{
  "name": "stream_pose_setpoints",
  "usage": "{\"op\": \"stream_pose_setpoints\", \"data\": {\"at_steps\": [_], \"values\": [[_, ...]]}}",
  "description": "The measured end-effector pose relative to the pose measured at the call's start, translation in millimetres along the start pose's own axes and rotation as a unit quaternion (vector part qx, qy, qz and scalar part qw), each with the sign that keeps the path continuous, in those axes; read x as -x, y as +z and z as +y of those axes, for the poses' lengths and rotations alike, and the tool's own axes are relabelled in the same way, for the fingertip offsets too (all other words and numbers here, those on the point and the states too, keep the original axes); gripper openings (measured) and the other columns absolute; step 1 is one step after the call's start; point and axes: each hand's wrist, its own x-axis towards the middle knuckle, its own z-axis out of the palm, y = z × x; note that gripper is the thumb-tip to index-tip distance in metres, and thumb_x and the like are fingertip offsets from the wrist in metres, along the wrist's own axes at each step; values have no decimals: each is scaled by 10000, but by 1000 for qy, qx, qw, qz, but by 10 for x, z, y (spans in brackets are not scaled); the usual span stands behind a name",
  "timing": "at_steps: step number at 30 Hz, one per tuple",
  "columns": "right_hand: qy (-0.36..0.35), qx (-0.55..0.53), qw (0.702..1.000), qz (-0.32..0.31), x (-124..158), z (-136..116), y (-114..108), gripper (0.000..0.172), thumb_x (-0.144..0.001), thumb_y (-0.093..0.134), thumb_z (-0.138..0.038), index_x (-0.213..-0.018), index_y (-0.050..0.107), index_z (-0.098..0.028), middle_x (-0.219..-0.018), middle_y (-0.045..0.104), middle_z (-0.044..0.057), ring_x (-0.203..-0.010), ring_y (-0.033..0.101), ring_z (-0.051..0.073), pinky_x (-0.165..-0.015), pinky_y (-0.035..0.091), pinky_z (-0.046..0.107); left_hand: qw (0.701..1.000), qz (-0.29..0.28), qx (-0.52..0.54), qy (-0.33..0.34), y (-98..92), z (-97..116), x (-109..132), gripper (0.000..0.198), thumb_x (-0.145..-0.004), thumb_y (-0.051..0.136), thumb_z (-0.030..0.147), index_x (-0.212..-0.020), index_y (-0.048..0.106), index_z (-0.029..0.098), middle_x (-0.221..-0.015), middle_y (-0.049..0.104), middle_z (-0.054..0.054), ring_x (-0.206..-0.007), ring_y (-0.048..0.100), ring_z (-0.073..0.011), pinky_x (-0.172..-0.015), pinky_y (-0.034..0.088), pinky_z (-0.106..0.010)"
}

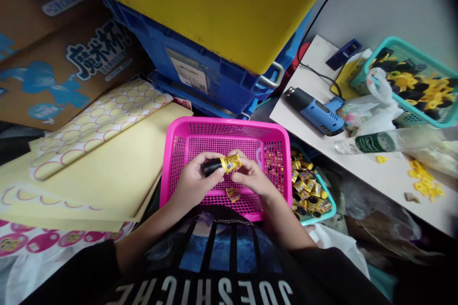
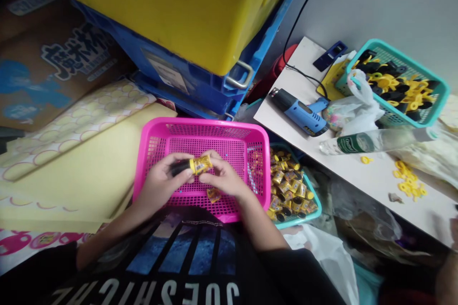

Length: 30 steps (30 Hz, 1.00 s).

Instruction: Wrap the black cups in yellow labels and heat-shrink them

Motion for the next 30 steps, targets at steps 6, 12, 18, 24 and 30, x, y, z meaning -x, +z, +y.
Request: {"op": "stream_pose_setpoints", "data": {"at_steps": [6, 12, 18, 24, 30], "values": [[26, -118, 991, 59, 28, 42, 107, 170, -860, 676, -424, -920, 692, -266, -1016, 477, 14, -873, 506, 126, -795, 443, 269, 995, -75, 52, -34, -64, 43, 9, 319, -729, 718, 237, -1032, 641, 175, -946, 675, -33, -669, 665, -108, -643, 597, -260], [18, -63, 997, 51, 62, -45, 80, 186, -870, 650, -450, -920, 694, -277, -1112, 488, 35, -1031, 495, 182, -927, 436, 341, 997, -40, -33, 65, -31, 29, 40, 322, -770, 679, 197, -1091, 648, 196, -1119, 676, -81, -1027, 657, -197, -924, 555, -359], [25, 2, 997, 70, 23, -92, 120, 191, -872, 661, -403, -1023, 646, -288, -1058, 503, 27, -1018, 498, 182, -943, 401, 356, 988, 10, -121, 91, -21, -48, 22, 296, -795, 664, 227, -1089, 652, 195, -1089, 688, -95, -1028, 668, -230, -943, 547, -436], [66, -126, 985, 97, -12, -29, 158, 219, -873, 644, -437, -1001, 663, -260, -992, 543, 20, -950, 532, 169, -902, 407, 334, 995, 33, -69, 57, 34, -60, 9, 330, -800, 683, 254, -1121, 622, 203, -1117, 685, -75, -1048, 664, -207, -962, 546, -398], [73, -158, 978, 117, -21, 5, 117, 177, -803, 721, -436, -855, 728, -267, -1047, 555, 15, -974, 528, 161, -957, 412, 346, 999, 12, 30, -12, 83, 16, 9, 306, -798, 685, 285, -1061, 581, 170, -1057, 642, -65, -857, 669, -156, -716, 618, -299]]}}
